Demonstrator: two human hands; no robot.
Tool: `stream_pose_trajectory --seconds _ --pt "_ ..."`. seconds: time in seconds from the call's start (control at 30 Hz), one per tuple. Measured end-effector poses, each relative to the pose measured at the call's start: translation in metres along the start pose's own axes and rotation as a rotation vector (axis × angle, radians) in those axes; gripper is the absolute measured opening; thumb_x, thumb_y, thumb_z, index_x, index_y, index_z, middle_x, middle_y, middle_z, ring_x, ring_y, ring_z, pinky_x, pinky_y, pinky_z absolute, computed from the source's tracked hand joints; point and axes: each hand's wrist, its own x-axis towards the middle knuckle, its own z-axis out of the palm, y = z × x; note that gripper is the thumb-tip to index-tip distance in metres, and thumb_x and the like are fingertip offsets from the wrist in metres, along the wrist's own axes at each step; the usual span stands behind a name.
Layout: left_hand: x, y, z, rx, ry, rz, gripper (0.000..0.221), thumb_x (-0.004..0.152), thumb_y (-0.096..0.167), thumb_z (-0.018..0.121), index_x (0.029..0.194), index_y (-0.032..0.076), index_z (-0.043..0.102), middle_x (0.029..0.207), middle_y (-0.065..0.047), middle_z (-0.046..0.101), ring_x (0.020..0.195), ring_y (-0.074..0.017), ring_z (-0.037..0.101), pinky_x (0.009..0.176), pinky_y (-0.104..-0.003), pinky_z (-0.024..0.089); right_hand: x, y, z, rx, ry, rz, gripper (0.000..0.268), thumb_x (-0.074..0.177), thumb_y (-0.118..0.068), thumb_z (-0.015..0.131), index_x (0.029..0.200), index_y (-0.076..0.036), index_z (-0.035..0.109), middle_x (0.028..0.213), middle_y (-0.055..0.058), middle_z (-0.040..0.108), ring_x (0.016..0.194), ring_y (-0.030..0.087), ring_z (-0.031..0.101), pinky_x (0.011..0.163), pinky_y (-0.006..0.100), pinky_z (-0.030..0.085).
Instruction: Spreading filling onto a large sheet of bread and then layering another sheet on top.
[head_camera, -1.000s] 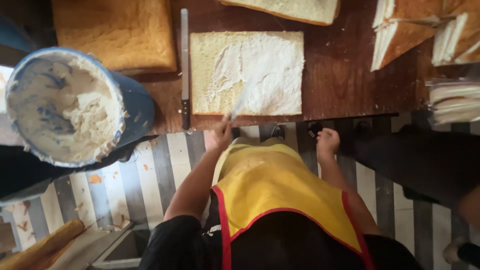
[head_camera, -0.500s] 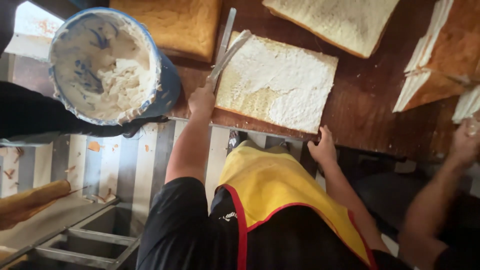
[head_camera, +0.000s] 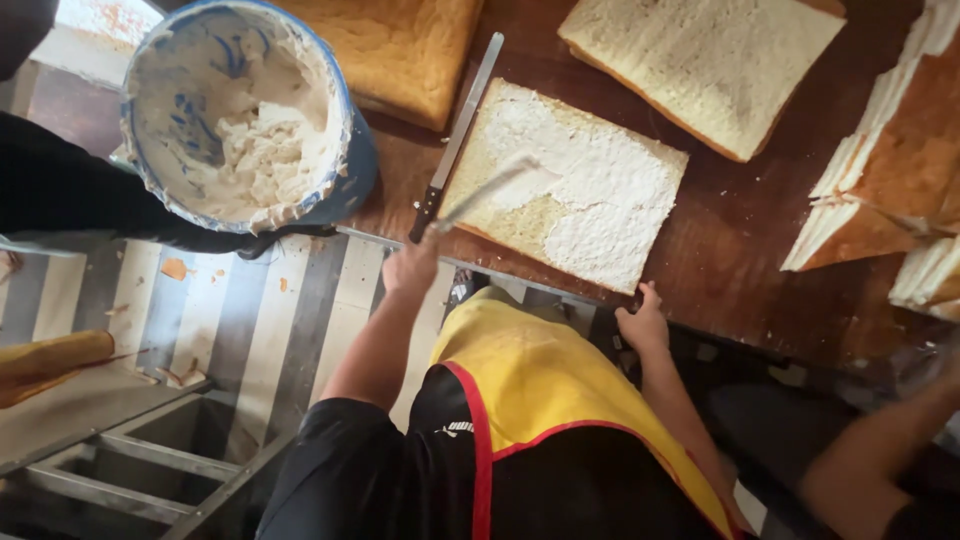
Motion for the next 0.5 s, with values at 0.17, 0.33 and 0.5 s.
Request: stream_pose_trajectory --seconds 0.17,0.33,0.5 --pt "0.025 -0.004 -0.029 -0.069 0.278 -0.029 0.043 0.104 0.032 0.04 0.145 0.031 0.053 0.107 -0.021 0.073 0.092 -0.0452 0.071 0.078 -0.058 0.056 0.015 0.014 0.006 -0.076 -0.008 0.028 0.083 0.078 -0.037 0.072 0.152 -0.014 0.041 0.161 0.019 0.041 0.14 0.039 0.047 0.113 0.046 0.041" --pt "0.044 0.023 -0.023 -0.119 0.309 -0.015 0.039 0.106 0.034 0.044 0.143 0.03 0.055 0.106 -0.02 0.073 0.094 -0.0446 0.071 0.08 -0.058 0.055 0.015 -0.004 -0.001 -0.115 -0.065 0.122 0.087 0.079 -0.042 0.071 0.155 -0.017 0.038 0.157 0.02 0.047 0.14 0.04 0.051 0.114 0.047 0.042" --pt "0.088 0.036 0.002 0.109 0.126 0.263 0.031 0.095 0.027 0.052 0.123 0.029 0.064 0.106 -0.016 0.072 0.093 -0.0391 0.073 0.076 -0.052 0.059 0.007 -0.023 0.003 -0.151 -0.062 0.03 0.094 0.087 -0.054 0.065 0.164 -0.031 0.017 0.166 0.023 0.022 0.144 0.057 0.028 0.117 0.059 0.029"
